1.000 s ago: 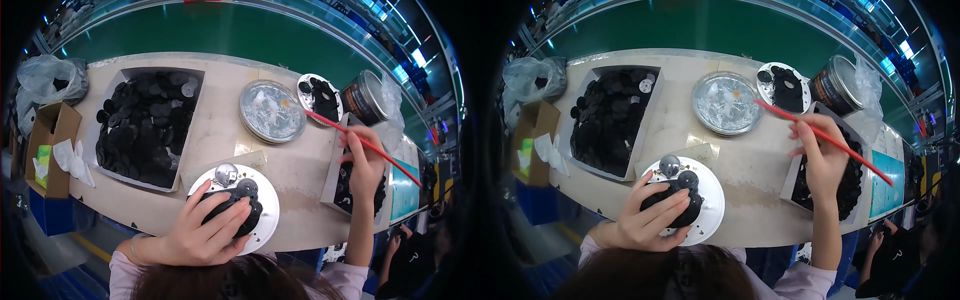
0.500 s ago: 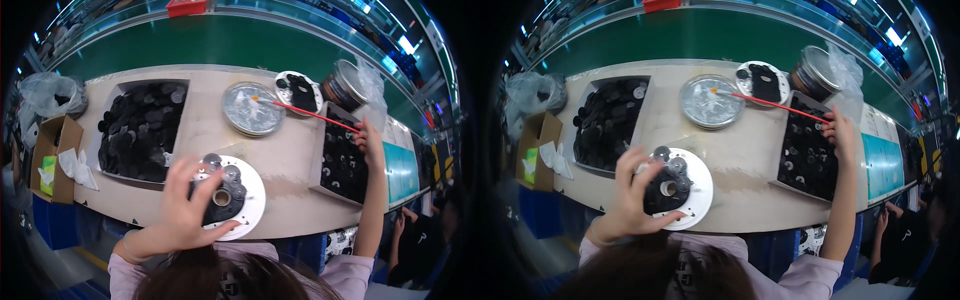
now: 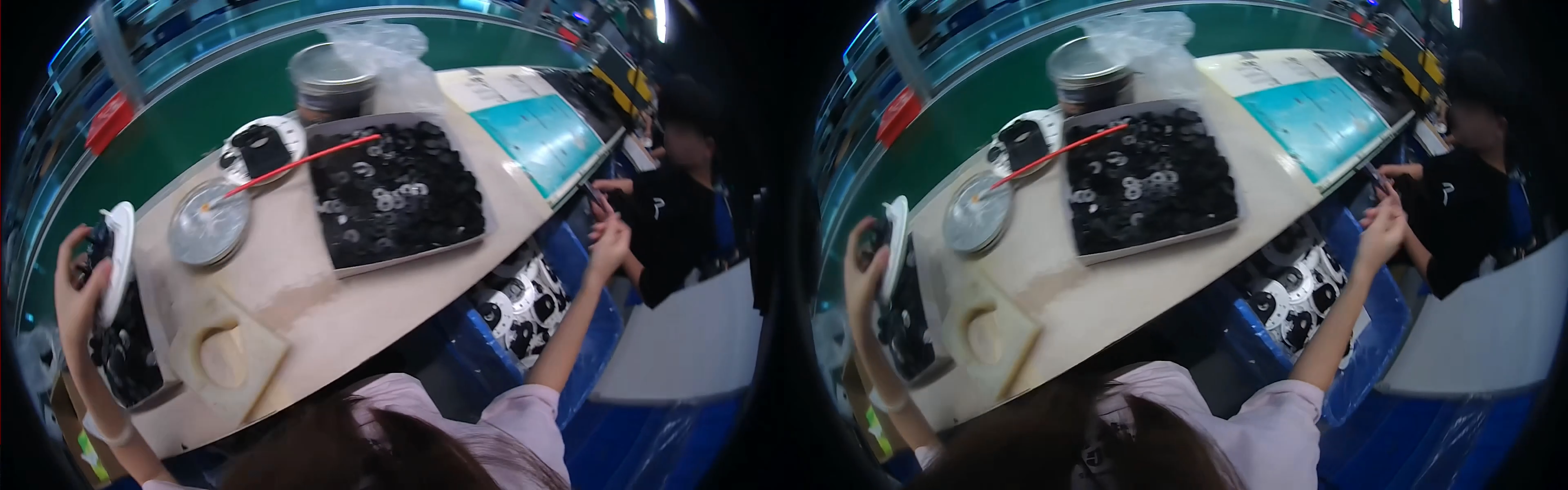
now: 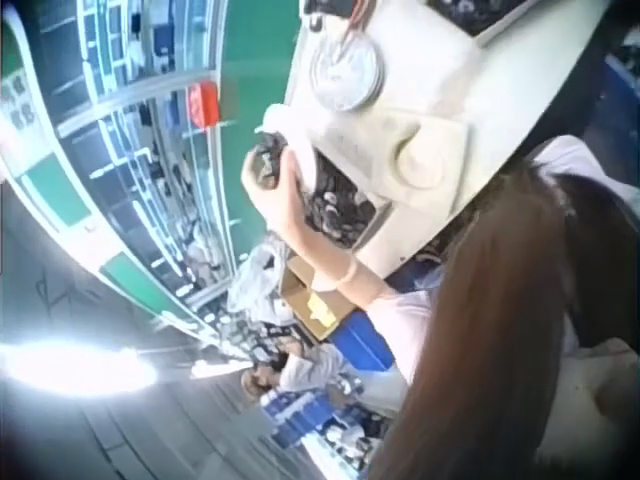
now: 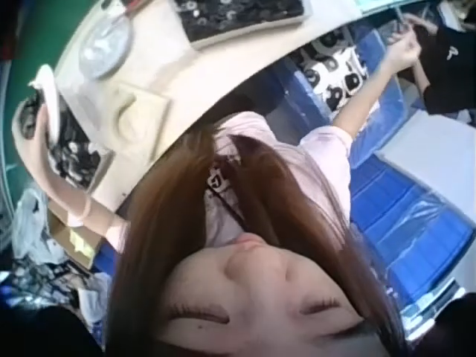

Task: Manual assembly of small lighting components onto a circular fixture using a brush to apply adhesive and placing small parts.

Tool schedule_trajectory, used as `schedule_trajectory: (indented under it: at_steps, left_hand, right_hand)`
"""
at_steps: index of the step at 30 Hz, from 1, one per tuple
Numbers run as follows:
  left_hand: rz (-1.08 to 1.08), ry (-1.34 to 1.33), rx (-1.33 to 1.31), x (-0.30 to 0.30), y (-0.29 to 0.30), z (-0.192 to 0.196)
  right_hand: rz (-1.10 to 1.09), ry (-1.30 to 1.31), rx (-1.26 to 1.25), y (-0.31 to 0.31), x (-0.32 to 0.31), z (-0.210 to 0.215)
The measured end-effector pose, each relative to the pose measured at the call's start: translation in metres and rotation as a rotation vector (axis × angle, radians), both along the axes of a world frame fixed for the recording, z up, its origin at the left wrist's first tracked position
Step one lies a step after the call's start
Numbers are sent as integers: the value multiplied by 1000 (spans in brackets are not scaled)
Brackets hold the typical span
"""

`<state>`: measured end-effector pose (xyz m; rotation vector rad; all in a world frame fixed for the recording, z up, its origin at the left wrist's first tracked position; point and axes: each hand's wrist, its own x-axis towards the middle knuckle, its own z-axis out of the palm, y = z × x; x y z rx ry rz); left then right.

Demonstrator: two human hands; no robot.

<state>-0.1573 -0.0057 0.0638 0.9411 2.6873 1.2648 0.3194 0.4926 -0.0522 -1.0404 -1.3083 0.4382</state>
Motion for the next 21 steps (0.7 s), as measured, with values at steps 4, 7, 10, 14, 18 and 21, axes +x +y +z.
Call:
schedule_trajectory:
  at_steps: [4, 7, 10, 14, 18, 21]
  left_hand:
    - [84, 434, -283, -141, 32, -19]
    - [126, 432, -373, -183, 63, -24]
    - [76, 458, -338, -238, 85, -53]
    - [489, 685, -813, -219, 118, -82]
    - [514, 1117, -613, -233, 101, -64]
    - [133, 1052, -191, -135, 115, -17]
  right_hand:
    - [-193, -886, -587, 44, 123, -194]
    - [292, -821, -861, -13, 86, -227]
    - [428, -970, -707, -42, 63, -228]
    - [343, -1102, -657, -58, 55, -215]
    - [497, -909, -759, -73, 44, -188]
    - [387, -1160, -767, -87, 34, -161]
